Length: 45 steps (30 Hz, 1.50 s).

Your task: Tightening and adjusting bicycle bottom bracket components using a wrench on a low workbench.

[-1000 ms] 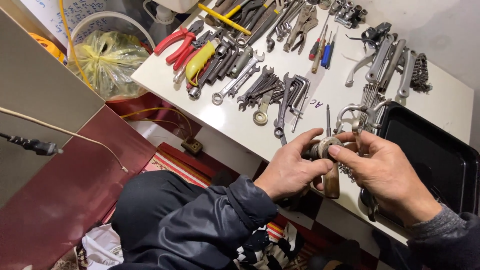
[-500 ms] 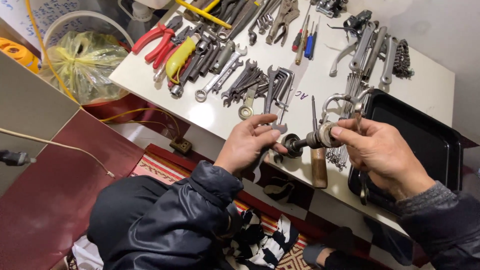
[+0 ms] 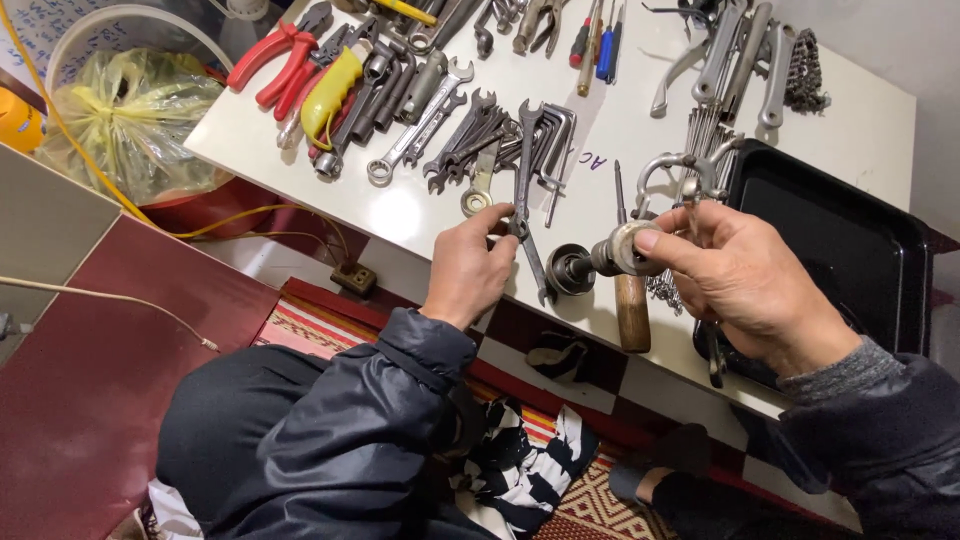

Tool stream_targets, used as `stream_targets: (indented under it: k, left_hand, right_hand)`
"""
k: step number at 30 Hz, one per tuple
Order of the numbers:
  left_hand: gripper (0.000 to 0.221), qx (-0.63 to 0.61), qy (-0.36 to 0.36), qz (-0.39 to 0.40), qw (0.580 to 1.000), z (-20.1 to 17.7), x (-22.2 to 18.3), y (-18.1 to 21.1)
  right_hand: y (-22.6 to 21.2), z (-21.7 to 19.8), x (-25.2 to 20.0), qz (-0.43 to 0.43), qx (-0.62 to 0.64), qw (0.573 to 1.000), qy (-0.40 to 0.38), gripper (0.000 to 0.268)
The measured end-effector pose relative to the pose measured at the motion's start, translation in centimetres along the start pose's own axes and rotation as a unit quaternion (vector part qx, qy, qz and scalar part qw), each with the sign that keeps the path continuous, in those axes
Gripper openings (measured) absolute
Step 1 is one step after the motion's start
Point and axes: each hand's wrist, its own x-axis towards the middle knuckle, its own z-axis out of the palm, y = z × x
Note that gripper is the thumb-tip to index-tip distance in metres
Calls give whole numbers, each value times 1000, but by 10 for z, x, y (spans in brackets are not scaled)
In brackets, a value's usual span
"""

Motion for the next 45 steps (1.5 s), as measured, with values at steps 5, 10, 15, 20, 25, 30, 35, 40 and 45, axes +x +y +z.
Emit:
stream_targets:
  k: [5,10,15,20,25,30,35,40,45]
  left_hand:
    - [37,89,8,32,995,4,10,-16]
    - [34,126,52,62,989,2,21,-28]
    - [28,109,125,124,978,8,35,-40]
    - [29,107,147,133,974,13,51,-43]
    - [29,177,151,150,961,18,59,-42]
    - [28,204,157,228,939,27,72,-41]
    - [18,270,181,252,911,35,80,-41]
    - [19,265,183,243,915,22,78,-39]
    - [21,329,246,185,893,-24,84,-37]
  right_hand:
    - [-2,5,-4,4,3,1000,7,15]
    - [0,2,-5,-19,-30,999,23,15]
    - [-4,3,-4,-8,-43,998,44,17]
    - [-10,10,-4,-14,-101,992,80,16]
    - [-12,9,-2,-29,-134,987,83,16]
    - [-16,12,-3,-17,-144,985,90,18]
    - [-26,20,-8,4,-151,983,103,18]
    - [-29,25,-9,21,-159,980,117,19]
    - [-36,29,-11,19,-178,976,127,18]
